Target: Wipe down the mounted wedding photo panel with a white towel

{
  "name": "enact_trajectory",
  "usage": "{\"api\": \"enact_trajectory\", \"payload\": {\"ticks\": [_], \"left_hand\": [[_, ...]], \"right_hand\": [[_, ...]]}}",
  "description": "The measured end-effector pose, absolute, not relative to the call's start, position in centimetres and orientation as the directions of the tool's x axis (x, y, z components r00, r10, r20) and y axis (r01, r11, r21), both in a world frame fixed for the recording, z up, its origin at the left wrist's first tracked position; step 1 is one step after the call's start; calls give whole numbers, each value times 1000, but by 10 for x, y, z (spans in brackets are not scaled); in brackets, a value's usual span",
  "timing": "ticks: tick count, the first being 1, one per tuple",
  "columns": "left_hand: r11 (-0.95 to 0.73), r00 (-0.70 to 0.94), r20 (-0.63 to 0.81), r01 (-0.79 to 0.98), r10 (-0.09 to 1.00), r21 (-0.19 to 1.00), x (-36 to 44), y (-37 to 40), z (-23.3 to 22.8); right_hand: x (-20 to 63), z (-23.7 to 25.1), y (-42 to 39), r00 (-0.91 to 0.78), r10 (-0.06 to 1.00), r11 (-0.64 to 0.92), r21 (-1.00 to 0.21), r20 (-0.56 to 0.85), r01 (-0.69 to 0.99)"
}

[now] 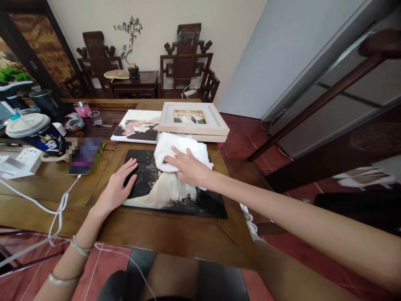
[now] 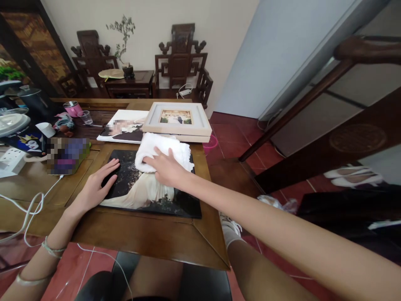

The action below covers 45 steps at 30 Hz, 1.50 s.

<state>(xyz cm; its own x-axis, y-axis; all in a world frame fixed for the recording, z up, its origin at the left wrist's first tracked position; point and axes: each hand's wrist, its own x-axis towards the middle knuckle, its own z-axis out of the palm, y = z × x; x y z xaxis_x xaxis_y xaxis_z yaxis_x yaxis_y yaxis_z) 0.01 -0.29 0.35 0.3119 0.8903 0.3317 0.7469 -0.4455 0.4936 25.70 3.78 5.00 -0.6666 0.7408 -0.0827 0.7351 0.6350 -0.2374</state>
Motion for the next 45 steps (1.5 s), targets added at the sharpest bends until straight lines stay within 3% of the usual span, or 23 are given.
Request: {"api": "enact_trajectory", "payload": {"ticks": [4, 7, 11, 16, 18, 25, 29, 31, 34, 39, 42, 45], "left_hand": [[-441, 308, 328, 745, 893, 500, 0, -3, 3], [-439, 309, 324, 746, 894, 500, -1, -3, 3], [-449, 326, 316, 737, 891, 505, -4, -3, 2], [-458, 338, 315, 733, 887, 504, -5, -2, 1], [-455, 331, 321, 740, 888, 495, -4, -3, 1], [-437, 305, 324, 741, 895, 510, -2, -4, 2], [-418, 284, 313, 710, 906, 566, -2, -7, 6], [-392, 226, 328, 653, 917, 648, -2, -8, 10], [-353, 82, 367, 526, 927, 774, -3, -9, 14], [-339, 47, 363, 487, 931, 805, -3, -9, 11], [-352, 126, 345, 573, 930, 740, -2, -10, 9], [-380, 225, 312, 664, 923, 644, -1, -9, 7]], "right_hand": [[242, 49, 10, -643, 758, 613, -221, -108, 759], [231, 54, -32, -744, 650, 707, -235, -155, 667], [229, 65, -75, -856, 467, 769, -376, -219, 516], [243, 67, -63, -908, 378, 788, -453, -179, 418], [252, 65, -42, -888, 414, 782, -422, -199, 459], [264, 57, 25, -675, 726, 627, -274, -134, 729], [233, 53, 22, -602, 785, 565, -231, -145, 792], [215, 53, 8, -670, 731, 639, -218, -127, 738], [197, 56, -19, -835, 545, 807, -226, -69, 546], [207, 60, -56, -959, 274, 916, -284, -69, 282], [225, 63, -60, -962, 239, 904, -331, -130, 270], [245, 65, -49, -927, 310, 848, -380, -210, 369]]}}
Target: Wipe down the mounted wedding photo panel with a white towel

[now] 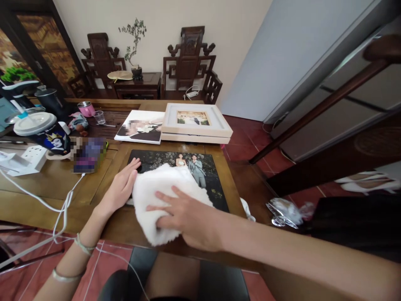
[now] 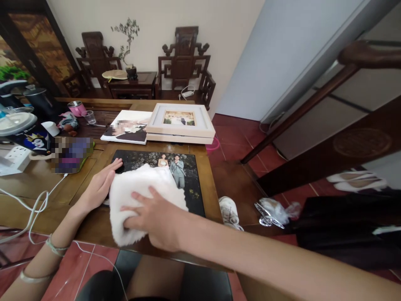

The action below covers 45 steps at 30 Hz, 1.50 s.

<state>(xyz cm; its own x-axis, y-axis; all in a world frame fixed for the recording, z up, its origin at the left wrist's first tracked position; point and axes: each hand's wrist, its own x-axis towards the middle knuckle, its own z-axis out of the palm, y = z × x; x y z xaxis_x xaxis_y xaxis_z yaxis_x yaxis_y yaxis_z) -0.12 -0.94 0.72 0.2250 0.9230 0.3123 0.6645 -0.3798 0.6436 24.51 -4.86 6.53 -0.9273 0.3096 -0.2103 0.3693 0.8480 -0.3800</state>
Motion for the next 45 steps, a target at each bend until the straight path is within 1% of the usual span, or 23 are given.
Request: {"api": "enact_trajectory", "payload": {"ticks": [2, 5, 7, 9, 12, 15, 18, 21, 25, 29, 32, 34, 35, 37, 38, 39, 41, 43, 45], "left_hand": [[-391, 257, 300, 703, 919, 594, -1, -8, 6], [-412, 282, 311, 738, 908, 535, -1, -7, 3], [-428, 296, 321, 741, 900, 517, -2, -6, 2], [-436, 298, 331, 741, 895, 511, -2, -5, 1], [-441, 294, 349, 749, 890, 494, -2, -5, 1], [-444, 296, 354, 758, 887, 477, -1, -6, 3], [-439, 300, 343, 764, 890, 473, -1, -6, 4], [-444, 304, 342, 757, 889, 480, -1, -5, 4], [-436, 293, 338, 740, 894, 512, -1, -5, 2], [-434, 293, 335, 740, 896, 514, 0, -6, 2], [-435, 290, 342, 748, 894, 501, 1, -7, 3], [-436, 291, 344, 750, 893, 498, 1, -7, 3], [-435, 290, 343, 751, 893, 497, 1, -7, 3], [-433, 291, 340, 752, 894, 498, 1, -6, 3], [-432, 290, 339, 752, 895, 498, 2, -6, 3], [-432, 289, 339, 752, 895, 498, 2, -6, 3], [-429, 288, 337, 753, 896, 499, 3, -5, 3], [-423, 285, 330, 756, 900, 500, 4, -5, 3], [-420, 287, 323, 757, 902, 500, 5, -4, 4]], "right_hand": [[258, 65, -34, -883, 412, 800, -376, -223, 468], [269, 64, -6, -798, 582, 715, -367, -159, 595], [266, 64, 12, -745, 659, 665, -382, -105, 642], [253, 65, 27, -709, 704, 631, -418, -47, 654], [221, 68, 41, -699, 714, 625, -472, 24, 622], [189, 72, 49, -729, 682, 655, -489, 56, 576], [177, 73, 52, -755, 652, 681, -492, 69, 543], [190, 67, 53, -768, 637, 693, -485, 65, 533], [239, 54, 50, -763, 644, 692, -466, 56, 551], [298, 42, 47, -697, 714, 654, -411, 58, 635], [323, 38, 38, -662, 748, 639, -302, 32, 707], [326, 38, 23, -638, 770, 620, -229, -7, 751], [323, 39, 13, -631, 775, 613, -211, -24, 761], [313, 41, -13, -654, 754, 630, -216, -61, 746], [306, 42, -27, -686, 723, 656, -235, -77, 717], [299, 44, -41, -724, 682, 685, -259, -103, 681], [285, 49, -64, -811, 567, 746, -327, -147, 581], [275, 54, -75, -872, 459, 782, -390, -168, 487], [271, 57, -72, -898, 403, 794, -420, -180, 440]]}}
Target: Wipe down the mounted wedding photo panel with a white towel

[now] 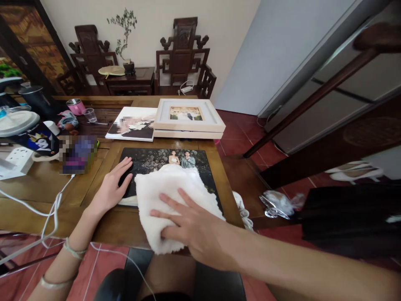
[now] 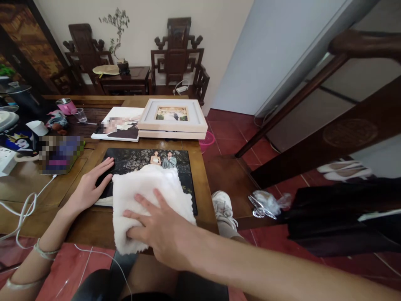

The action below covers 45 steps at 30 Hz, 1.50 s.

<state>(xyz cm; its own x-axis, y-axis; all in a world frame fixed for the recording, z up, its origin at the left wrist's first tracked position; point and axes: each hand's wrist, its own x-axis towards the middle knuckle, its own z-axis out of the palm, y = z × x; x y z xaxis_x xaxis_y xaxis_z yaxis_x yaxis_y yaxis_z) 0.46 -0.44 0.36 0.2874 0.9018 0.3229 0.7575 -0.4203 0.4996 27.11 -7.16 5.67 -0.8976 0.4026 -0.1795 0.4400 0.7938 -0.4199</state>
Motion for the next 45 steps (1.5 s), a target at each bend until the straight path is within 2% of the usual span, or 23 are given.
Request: {"api": "enact_trajectory", "payload": {"ticks": [3, 8, 13, 17, 21, 25, 28, 33, 38, 41, 45], "left_hand": [[-419, 291, 316, 759, 903, 498, 5, -4, 4], [-425, 291, 327, 758, 899, 495, 4, -4, 5], [-417, 286, 320, 763, 903, 493, 5, -4, 5], [-415, 286, 319, 764, 904, 493, 5, -4, 4], [-417, 284, 324, 764, 902, 493, 5, -4, 3], [-425, 294, 324, 764, 899, 486, 5, -4, 4], [-427, 297, 324, 766, 898, 481, 5, -4, 5], [-417, 283, 325, 763, 902, 494, 6, -5, 6], [-412, 278, 322, 762, 905, 499, 5, -4, 5], [-412, 275, 327, 763, 904, 498, 6, -4, 4], [-416, 281, 328, 766, 902, 490, 6, -3, 4]], "right_hand": [[278, 56, -44, -869, 461, 775, -397, -179, 492], [313, 46, 12, -731, 679, 690, -280, -71, 668], [330, 40, 8, -647, 761, 626, -201, -55, 753], [314, 45, -37, -704, 700, 674, -216, -121, 707], [287, 54, -69, -827, 525, 755, -339, -203, 562], [268, 59, -60, -901, 396, 817, -380, -176, 433], [272, 59, -30, -882, 445, 810, -351, -154, 470], [310, 50, 20, -737, 672, 700, -260, -78, 665], [328, 41, 7, -627, 777, 602, -229, -51, 765], [311, 40, -31, -648, 755, 617, -230, -95, 753], [281, 49, -70, -816, 552, 747, -331, -172, 576]]}}
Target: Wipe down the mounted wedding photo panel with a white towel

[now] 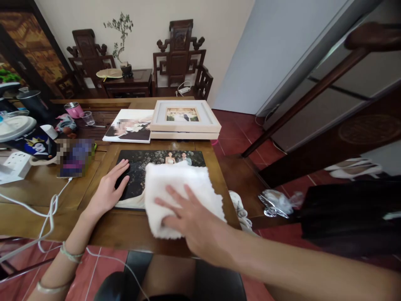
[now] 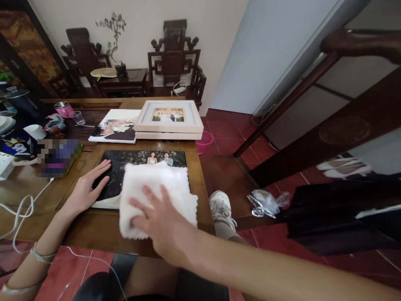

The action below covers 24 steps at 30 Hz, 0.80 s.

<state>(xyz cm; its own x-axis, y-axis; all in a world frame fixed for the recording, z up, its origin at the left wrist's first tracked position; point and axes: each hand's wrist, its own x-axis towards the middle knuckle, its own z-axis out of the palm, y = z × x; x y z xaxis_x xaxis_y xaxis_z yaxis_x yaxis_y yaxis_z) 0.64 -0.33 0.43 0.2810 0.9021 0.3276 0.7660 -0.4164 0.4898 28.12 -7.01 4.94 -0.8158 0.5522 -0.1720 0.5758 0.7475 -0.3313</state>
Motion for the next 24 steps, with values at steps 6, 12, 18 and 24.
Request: {"api": "enact_trajectory", "payload": {"ticks": [6, 12, 18, 24], "left_hand": [[-411, 289, 308, 774, 906, 482, 7, -3, 5], [-413, 281, 322, 769, 904, 488, 7, -4, 6], [-412, 277, 326, 769, 904, 488, 7, -4, 6], [-411, 280, 325, 778, 904, 475, 7, -2, 4]], "right_hand": [[272, 61, -39, -899, 404, 811, -387, -170, 438], [310, 52, 24, -756, 649, 705, -303, -89, 641], [333, 43, 5, -610, 788, 590, -175, -88, 788], [308, 58, -68, -622, 705, 587, -210, -341, 781]]}}
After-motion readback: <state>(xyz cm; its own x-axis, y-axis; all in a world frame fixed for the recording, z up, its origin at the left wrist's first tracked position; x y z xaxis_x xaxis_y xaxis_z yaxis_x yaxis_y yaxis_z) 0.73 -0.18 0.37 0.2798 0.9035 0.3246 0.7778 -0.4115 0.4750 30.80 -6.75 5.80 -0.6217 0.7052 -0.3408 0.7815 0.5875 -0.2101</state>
